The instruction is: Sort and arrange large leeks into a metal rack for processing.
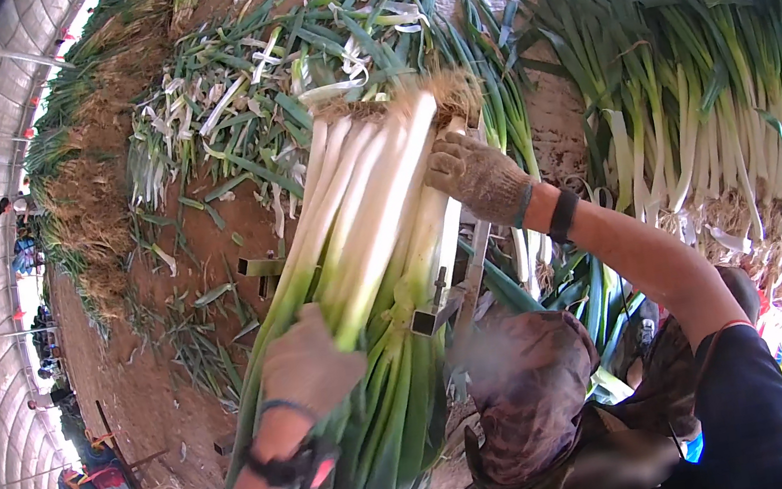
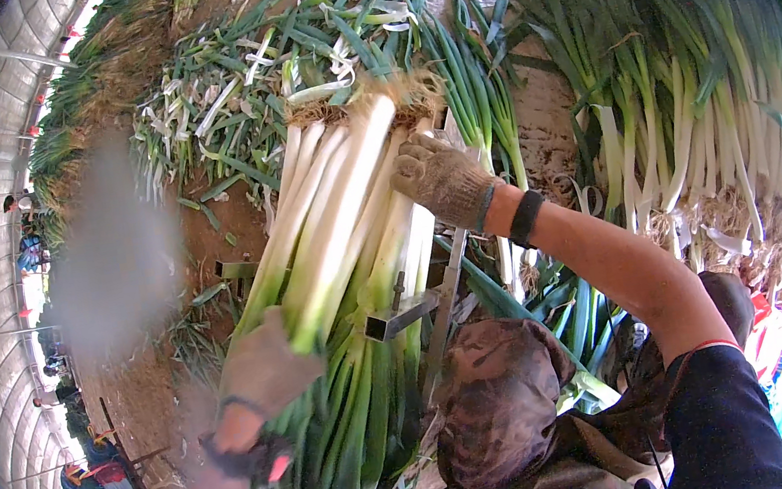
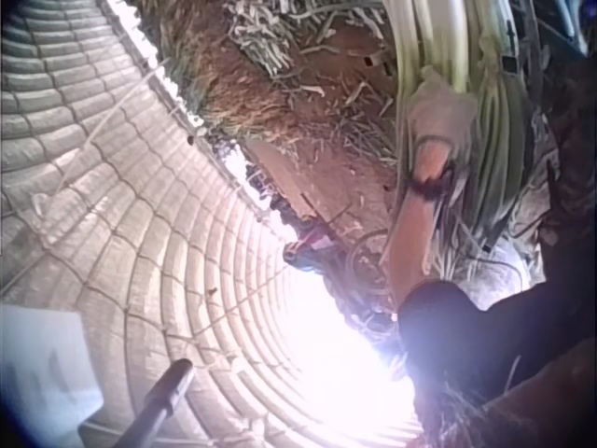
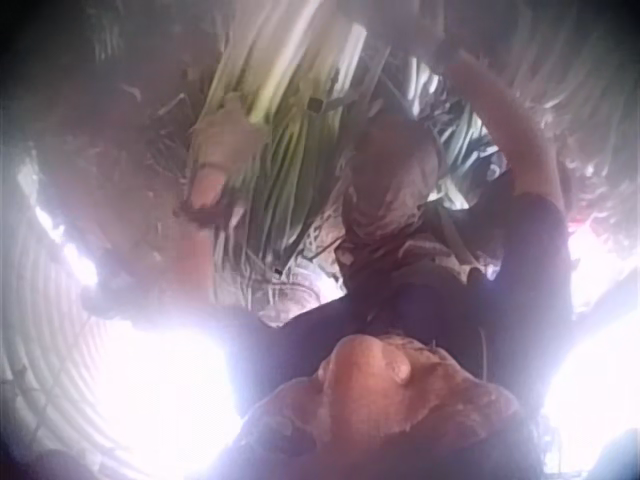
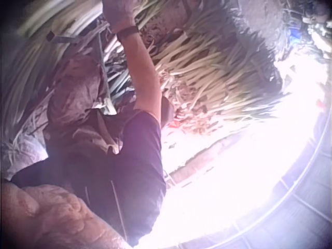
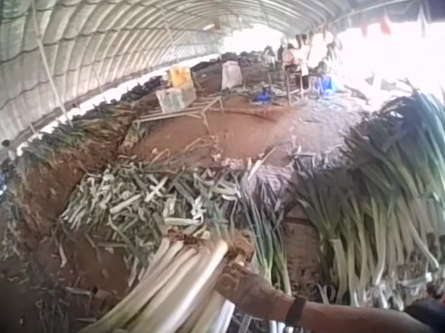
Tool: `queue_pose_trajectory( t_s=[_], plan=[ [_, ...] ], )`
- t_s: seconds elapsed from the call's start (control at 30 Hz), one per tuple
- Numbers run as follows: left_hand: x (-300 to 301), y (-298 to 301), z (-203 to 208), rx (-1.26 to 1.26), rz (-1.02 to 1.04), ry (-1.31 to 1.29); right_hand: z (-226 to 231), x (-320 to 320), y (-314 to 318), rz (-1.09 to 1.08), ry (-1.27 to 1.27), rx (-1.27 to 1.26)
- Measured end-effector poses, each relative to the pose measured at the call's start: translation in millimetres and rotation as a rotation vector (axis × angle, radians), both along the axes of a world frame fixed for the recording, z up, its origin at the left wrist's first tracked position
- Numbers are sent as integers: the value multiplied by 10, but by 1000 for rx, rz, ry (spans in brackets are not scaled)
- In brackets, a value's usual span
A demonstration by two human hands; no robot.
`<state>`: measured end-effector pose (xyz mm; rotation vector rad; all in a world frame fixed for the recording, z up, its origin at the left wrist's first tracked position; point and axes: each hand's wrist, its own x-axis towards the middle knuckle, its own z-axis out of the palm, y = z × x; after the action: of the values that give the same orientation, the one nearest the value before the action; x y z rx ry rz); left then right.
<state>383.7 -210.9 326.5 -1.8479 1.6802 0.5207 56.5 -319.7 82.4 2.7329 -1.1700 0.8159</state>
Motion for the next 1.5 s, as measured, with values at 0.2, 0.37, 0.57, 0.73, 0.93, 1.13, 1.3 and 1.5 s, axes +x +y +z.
queue_pose_trajectory(
  t_s=[0.2,0.37,0.57,0.73,0.93,1.13,1.3,1.5],
  plan=[
    [-258,-42,-297,44,-36,-66,68,-171,2,15,-36,66],
    [-95,-50,-272,-36,-19,-7,151,-281,-3,94,-167,103],
    [-448,90,-666,-87,-161,-272,342,-174,121,-49,-146,426],
    [-552,197,-725,-209,-236,-293,575,248,110,-216,254,478],
    [-451,353,-743,-264,-308,-262,819,342,142,-217,376,609],
    [-380,261,-573,-284,-415,-49,104,520,-151,-11,59,396],
    [212,542,110,-41,-433,-26,192,643,-79,-19,84,512],
    [733,983,-590,-441,-533,246,108,713,-15,-38,125,540]
  ],
)
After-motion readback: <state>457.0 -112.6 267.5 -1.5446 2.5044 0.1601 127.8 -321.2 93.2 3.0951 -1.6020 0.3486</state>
